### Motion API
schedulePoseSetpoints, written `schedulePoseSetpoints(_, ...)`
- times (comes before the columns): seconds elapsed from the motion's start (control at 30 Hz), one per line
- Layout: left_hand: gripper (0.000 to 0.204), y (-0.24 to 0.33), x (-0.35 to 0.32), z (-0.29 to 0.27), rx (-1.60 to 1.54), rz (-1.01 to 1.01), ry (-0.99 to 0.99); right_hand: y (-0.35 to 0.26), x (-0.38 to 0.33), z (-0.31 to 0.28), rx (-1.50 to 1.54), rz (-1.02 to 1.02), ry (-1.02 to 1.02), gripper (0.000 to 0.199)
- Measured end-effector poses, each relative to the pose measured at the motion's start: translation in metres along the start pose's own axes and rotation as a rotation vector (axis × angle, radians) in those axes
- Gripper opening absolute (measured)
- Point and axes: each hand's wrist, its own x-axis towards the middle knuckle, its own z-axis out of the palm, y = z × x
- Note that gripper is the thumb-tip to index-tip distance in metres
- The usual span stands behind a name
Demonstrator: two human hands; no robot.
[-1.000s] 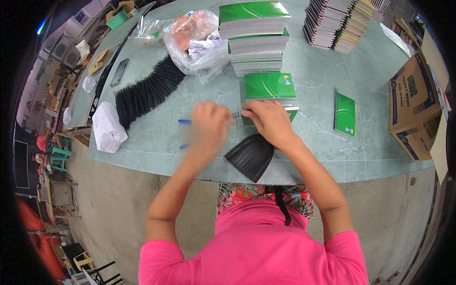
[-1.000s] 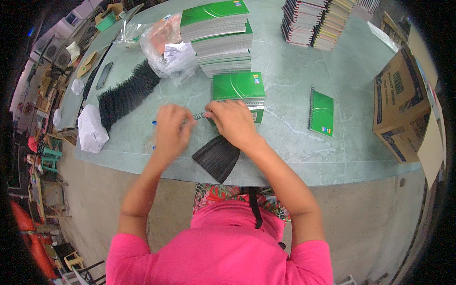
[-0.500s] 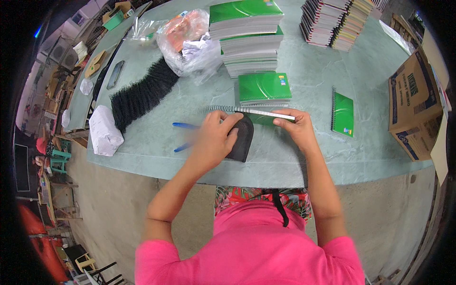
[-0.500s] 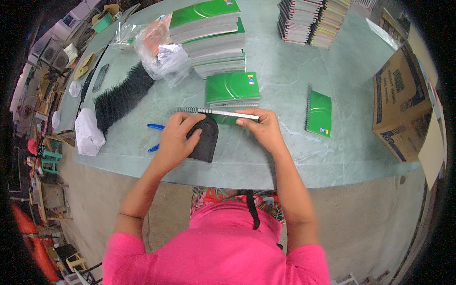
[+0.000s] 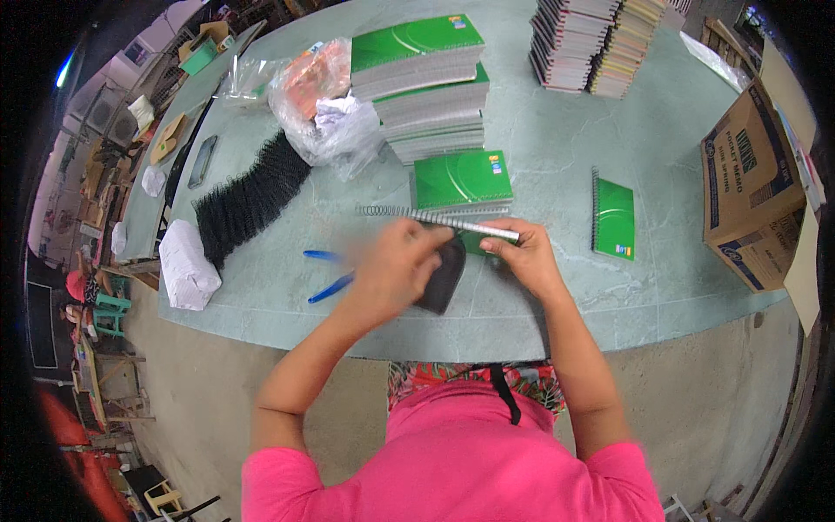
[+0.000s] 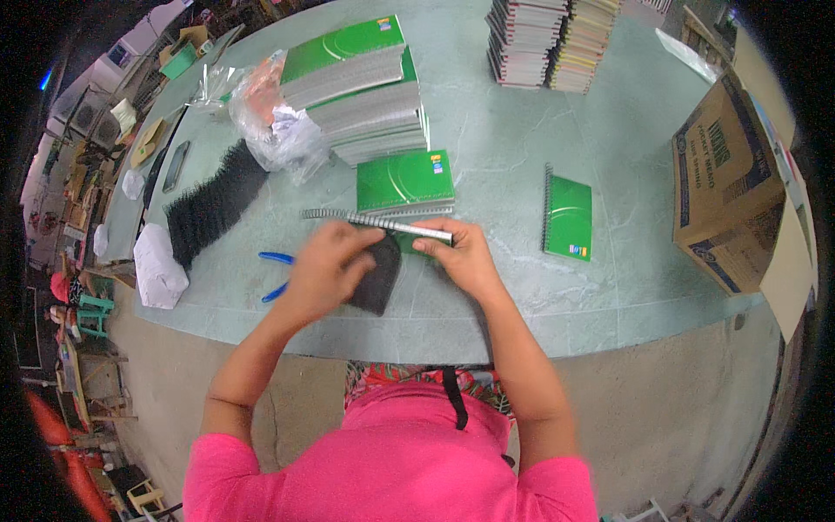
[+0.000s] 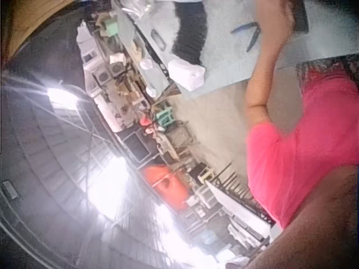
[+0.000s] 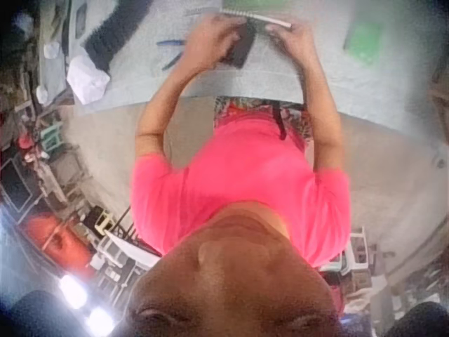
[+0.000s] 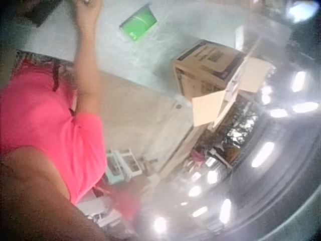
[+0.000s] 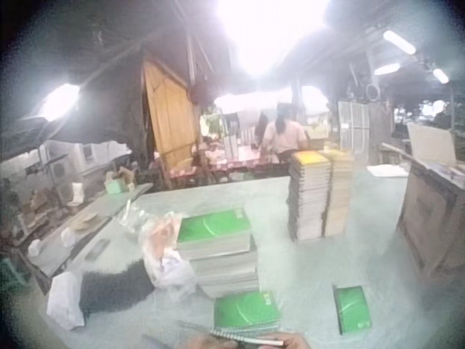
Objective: The person places stacks of notebooks into a cardboard box and then inserts a wire spiral into a notebook using their hands and a small tool.
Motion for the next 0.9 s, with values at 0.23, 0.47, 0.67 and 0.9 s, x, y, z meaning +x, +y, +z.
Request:
schedulePoseSetpoints(0.23, 0.032, 0.009, 0.009, 0.0, -0.094, -0.042, -0.016, 0.013, 0.001, 0.003, -0.138, 0.055, -0.057, 0.021)
schedulePoseSetpoints(0.47, 0.028, 0.014, 0.018, 0.007, -0.218, -0.014, 0.077, 0.018, 0.001, 0.0, -0.114, -0.02, -0.081, 0.024)
schedulePoseSetpoints(0.67, 0.026, 0.018, 0.03, 0.006, -0.182, -0.114, 0.323, 0.017, -0.002, -0.003, -0.052, -0.002, -0.112, 0.024)
schedulePoseSetpoints(0.9, 0.025, 0.023, -0.026, 0.036, -0.232, -0.061, -0.403, -0.002, -0.003, 0.005, -0.024, 0.001, -0.107, 0.026)
